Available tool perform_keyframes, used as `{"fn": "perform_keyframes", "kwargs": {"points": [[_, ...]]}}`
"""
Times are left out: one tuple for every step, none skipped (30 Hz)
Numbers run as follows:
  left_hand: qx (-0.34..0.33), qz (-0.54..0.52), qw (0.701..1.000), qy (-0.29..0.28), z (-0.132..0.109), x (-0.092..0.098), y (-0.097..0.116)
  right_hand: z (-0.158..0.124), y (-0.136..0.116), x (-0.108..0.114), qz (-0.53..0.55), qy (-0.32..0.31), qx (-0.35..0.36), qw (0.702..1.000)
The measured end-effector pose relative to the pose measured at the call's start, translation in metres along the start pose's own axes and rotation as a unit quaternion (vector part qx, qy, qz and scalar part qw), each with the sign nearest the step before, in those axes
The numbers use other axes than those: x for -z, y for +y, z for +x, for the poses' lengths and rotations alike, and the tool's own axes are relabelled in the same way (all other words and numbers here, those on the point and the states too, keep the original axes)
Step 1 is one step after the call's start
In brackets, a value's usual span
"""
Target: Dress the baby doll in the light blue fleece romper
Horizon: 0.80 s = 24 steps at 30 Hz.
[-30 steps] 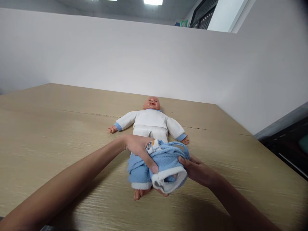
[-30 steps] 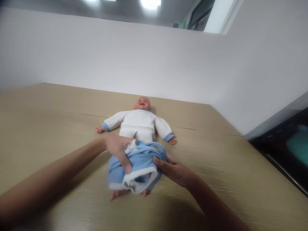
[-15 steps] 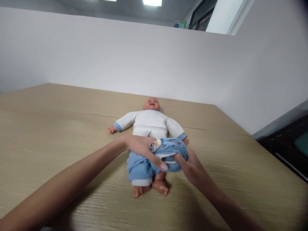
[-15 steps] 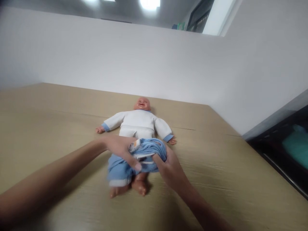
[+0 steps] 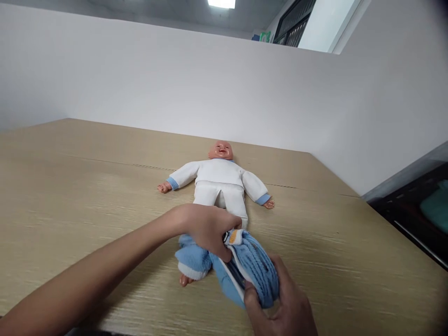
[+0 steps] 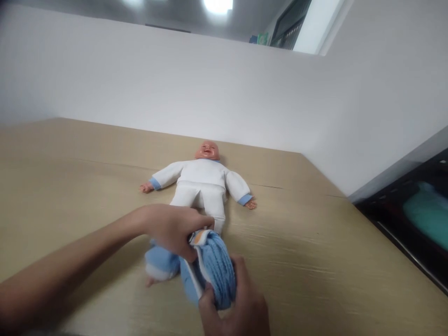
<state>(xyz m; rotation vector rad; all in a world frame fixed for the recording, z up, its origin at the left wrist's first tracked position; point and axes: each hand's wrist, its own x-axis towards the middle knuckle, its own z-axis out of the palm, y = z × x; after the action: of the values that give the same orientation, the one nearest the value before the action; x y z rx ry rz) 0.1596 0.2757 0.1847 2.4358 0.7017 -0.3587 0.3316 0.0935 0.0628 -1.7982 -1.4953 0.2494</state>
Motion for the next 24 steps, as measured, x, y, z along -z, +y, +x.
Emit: {"fn": "perform_keyframes", "kwargs": {"points": [[0.012,0.015,1.0,0.0,0.001,-0.003,0.002,0.001,0.004,0.0,-0.029,0.017,0.027,0.999],[0.021,0.027,0.999,0.001,0.002,-0.006,0.004,0.003,0.008,0.0,-0.055,0.033,0.055,0.996],[0.03,0.038,0.999,0.005,0.002,-0.009,0.006,0.004,0.013,0.001,-0.077,0.044,0.081,0.993],[0.038,0.047,0.998,0.01,0.003,-0.011,0.008,0.005,0.018,0.001,-0.093,0.049,0.102,0.989],[0.046,0.054,0.997,0.014,0.003,-0.013,0.01,0.006,0.023,0.001,-0.104,0.046,0.117,0.987],[0.054,0.06,0.997,0.017,0.004,-0.015,0.013,0.006,0.027,0.001,-0.111,0.036,0.124,0.985],[0.06,0.065,0.996,0.019,0.003,-0.016,0.015,0.006,0.03,0.0,-0.115,0.024,0.122,0.986],[0.064,0.07,0.995,0.02,0.003,-0.017,0.017,0.005,0.031,0.0,-0.117,0.008,0.115,0.986],[0.066,0.074,0.995,0.021,0.003,-0.018,0.018,0.003,0.032,-0.002,-0.117,-0.005,0.106,0.987],[0.067,0.077,0.995,0.022,0.002,-0.019,0.019,0.001,0.031,-0.003,-0.118,-0.012,0.093,0.989],[0.066,0.077,0.995,0.024,0.002,-0.02,0.02,-0.001,0.03,-0.005,-0.119,-0.013,0.076,0.99],[0.063,0.075,0.995,0.025,0.002,-0.021,0.02,-0.003,0.029,-0.006,-0.12,-0.009,0.059,0.991],[0.058,0.075,0.995,0.029,0.002,-0.022,0.019,-0.005,0.028,-0.008,-0.118,-0.003,0.045,0.992],[0.054,0.075,0.995,0.034,0.002,-0.023,0.019,-0.006,0.028,-0.009,-0.113,0.003,0.034,0.993],[0.048,0.075,0.995,0.04,0.003,-0.024,0.019,-0.006,0.027,-0.01,-0.104,0.006,0.03,0.994],[0.044,0.076,0.995,0.046,0.003,-0.025,0.018,-0.006,0.027,-0.011,-0.093,0.005,0.034,0.995],[0.043,0.076,0.995,0.05,0.003,-0.026,0.018,-0.005,0.028,-0.011,-0.08,0.006,0.041,0.996],[0.046,0.076,0.995,0.051,0.003,-0.026,0.019,-0.003,0.028,-0.011,-0.067,0.01,0.047,0.997],[0.052,0.074,0.995,0.049,0.004,-0.026,0.019,-0.002,0.028,-0.011,-0.053,0.016,0.049,0.997],[0.058,0.072,0.995,0.046,0.004,-0.027,0.019,0.0,0.028,-0.011,-0.04,0.021,0.046,0.998],[0.061,0.069,0.995,0.044,0.004,-0.027,0.018,0.001,0.028,-0.011,-0.028,0.021,0.038,0.999],[0.059,0.067,0.995,0.046,0.005,-0.028,0.017,0.001,0.028,-0.011,-0.015,0.012,0.028,0.999],[0.053,0.066,0.995,0.05,0.006,-0.028,0.016,0.001,0.027,-0.011,-0.002,-0.002,0.018,1.0],[0.043,0.065,0.996,0.053,0.006,-0.029,0.015,0.001,0.027,-0.011,0.011,-0.017,0.008,1.0]]}}
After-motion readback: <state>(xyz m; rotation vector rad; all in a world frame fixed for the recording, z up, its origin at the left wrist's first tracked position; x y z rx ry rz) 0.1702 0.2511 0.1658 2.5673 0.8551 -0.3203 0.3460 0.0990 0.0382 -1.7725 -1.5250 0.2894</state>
